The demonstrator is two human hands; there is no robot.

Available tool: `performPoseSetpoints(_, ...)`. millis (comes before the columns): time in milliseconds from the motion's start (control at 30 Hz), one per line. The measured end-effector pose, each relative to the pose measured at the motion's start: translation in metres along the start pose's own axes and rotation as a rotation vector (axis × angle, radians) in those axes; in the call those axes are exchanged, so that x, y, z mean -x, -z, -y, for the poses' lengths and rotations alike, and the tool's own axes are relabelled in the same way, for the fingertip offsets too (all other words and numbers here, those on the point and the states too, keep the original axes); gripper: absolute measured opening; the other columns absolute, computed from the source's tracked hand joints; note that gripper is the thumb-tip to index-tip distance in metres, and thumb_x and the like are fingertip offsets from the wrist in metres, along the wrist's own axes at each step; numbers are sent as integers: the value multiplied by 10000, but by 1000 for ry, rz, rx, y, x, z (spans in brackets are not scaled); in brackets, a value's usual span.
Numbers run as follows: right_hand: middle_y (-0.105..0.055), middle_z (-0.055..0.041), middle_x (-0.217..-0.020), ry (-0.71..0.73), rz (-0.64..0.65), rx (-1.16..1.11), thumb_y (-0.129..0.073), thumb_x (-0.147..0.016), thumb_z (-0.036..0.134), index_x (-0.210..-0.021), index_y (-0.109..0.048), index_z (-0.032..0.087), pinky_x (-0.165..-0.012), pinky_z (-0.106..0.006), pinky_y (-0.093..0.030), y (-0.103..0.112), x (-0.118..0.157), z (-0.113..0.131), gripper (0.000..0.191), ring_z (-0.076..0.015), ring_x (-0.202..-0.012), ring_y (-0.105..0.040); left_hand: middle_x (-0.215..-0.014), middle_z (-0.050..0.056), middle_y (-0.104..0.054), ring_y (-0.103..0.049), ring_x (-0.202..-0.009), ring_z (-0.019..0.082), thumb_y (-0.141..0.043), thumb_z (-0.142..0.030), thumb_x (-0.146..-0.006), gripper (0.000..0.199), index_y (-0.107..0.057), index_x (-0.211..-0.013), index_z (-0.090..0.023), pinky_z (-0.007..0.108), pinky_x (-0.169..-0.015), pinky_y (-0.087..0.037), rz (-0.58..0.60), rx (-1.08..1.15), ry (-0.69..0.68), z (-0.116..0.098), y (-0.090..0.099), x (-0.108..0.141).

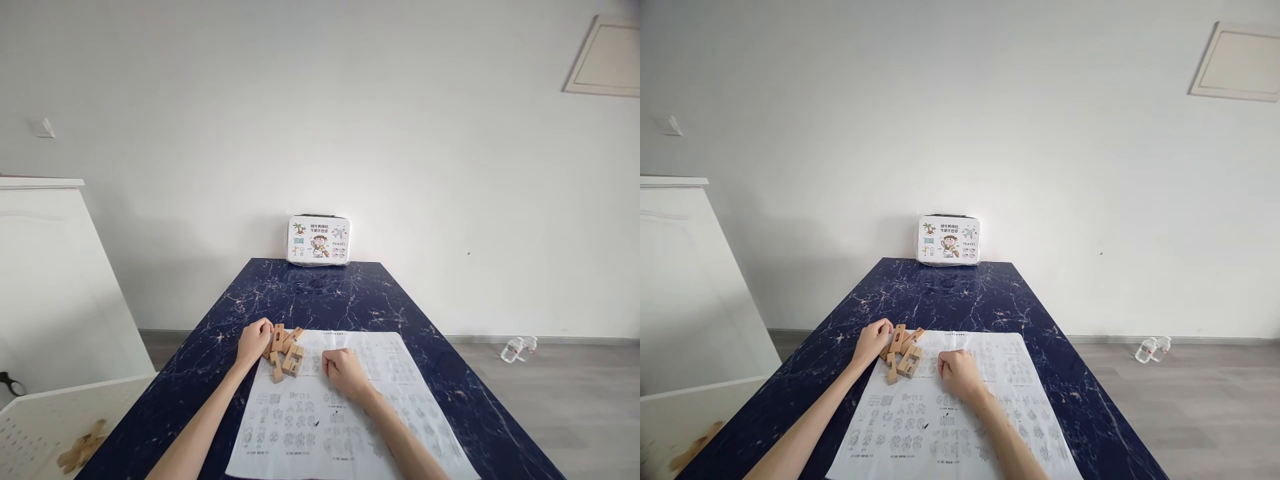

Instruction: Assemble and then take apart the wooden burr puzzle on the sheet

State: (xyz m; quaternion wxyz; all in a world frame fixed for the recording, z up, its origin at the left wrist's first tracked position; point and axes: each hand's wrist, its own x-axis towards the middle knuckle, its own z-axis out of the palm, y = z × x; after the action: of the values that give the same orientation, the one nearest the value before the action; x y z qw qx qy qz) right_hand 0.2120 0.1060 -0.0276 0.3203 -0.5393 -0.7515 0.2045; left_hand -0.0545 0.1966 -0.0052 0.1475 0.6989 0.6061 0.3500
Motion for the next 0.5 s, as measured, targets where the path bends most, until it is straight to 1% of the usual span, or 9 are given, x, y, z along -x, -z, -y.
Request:
performPoseSetpoints(167,-676,-4,-629,1,6,-2,-434,-720,-19,-623,-661,203,-619,-234,-334,1,1,2,333,-151,-606,-559,-557,-18,-564,-513,-503,182,-421,-264,-903,260,-592,-709,-239,273,-542,-263,11,-17,12,2,-1,-1)
performPoseSetpoints(367,-682,-6,-627,1,2,-2,-435,-724,-22,-613,-654,202,-616,-231,-335,1,1,3,333,-148,-602,-562,-606,-9,-615,-559,-560,189,-427,-248,-902,263,-609,-714,-235,269,-556,-285,14,-24,13,0,-1,-1)
performPoseSetpoints(500,-692,-6,-638,6,2,-1,-437,-721,-24,-608,-646,202,-630,-229,-343,2,1,4,328,-147,-615,-570,-599,-13,-613,-548,-544,183,-422,-245,-914,276,-629,-731,-235,265,-557,-292,15,-25,13,-1,0,-1)
